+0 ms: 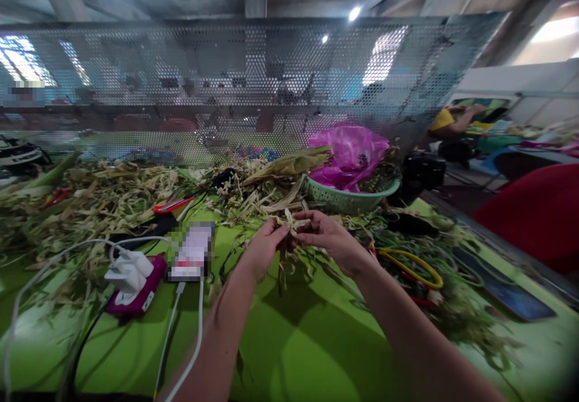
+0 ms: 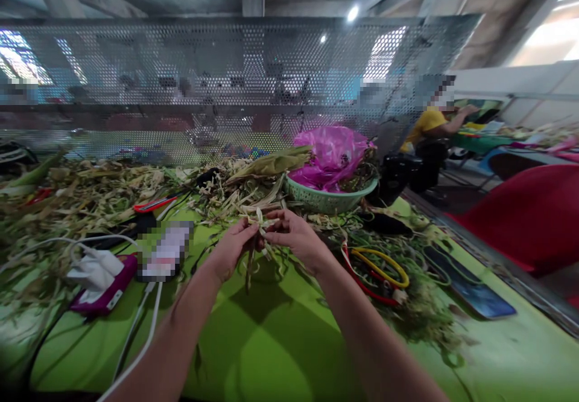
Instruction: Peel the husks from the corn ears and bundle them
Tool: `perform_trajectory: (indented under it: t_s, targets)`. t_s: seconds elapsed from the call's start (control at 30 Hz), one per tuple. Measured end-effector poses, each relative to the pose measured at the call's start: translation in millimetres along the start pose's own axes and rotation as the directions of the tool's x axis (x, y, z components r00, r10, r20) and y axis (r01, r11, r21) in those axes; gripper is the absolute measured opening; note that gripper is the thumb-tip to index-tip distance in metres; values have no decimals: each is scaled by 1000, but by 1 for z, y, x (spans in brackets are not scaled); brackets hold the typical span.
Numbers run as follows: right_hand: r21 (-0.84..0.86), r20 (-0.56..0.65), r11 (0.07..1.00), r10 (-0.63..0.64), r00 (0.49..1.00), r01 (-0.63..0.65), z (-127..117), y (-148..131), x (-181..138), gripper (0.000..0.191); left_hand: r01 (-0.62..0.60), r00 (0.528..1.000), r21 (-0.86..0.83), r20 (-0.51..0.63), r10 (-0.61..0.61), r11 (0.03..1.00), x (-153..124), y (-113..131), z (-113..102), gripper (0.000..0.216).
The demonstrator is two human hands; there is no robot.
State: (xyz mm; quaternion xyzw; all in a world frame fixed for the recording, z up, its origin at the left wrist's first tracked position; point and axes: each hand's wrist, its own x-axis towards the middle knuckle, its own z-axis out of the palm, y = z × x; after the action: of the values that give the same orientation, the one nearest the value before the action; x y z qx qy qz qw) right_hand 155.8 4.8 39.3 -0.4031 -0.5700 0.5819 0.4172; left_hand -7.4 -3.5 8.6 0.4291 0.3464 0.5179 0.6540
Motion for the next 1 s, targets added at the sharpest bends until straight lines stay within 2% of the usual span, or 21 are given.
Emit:
perform_trajectory:
  t_s: [0.07, 0.17, 0.43, 0.6, 0.73, 0.87, 1.0]
  targets:
    - [-38, 2, 999, 3, 1000, -3, 2, 2, 0, 39, -13, 1000, -43, 1, 13, 999, 2, -3, -2, 32]
    - [-125, 31, 992, -1, 1000, 5, 3, 5, 1, 33, -25, 1000, -48, 17, 25, 999, 2, -4, -3, 30]
    - [-309, -49, 940, -167, 985, 144, -1, 12, 5, 26, -28, 996, 106, -82, 37, 994, -1, 4, 2, 27]
    - [-397, -90, 900, -234, 968, 181, -2, 14, 7, 20, 13, 1000, -31, -18, -13, 999, 3, 1, 0, 27]
    - [-373, -82, 907, -241, 967, 195, -1, 12, 7, 23, 30, 1000, -100, -6, -31, 995, 2, 1, -1, 29]
    - [-330, -69, 927, -213, 974, 180, 0, 8, 4, 27, 10, 999, 9, -52, -10, 1000, 2, 2, -3, 30]
    - [-335, -111, 924, -232, 966, 184, 1, 5, 2, 25, 3, 1000, 28, -26, -2, 1000, 0, 2, -4, 31]
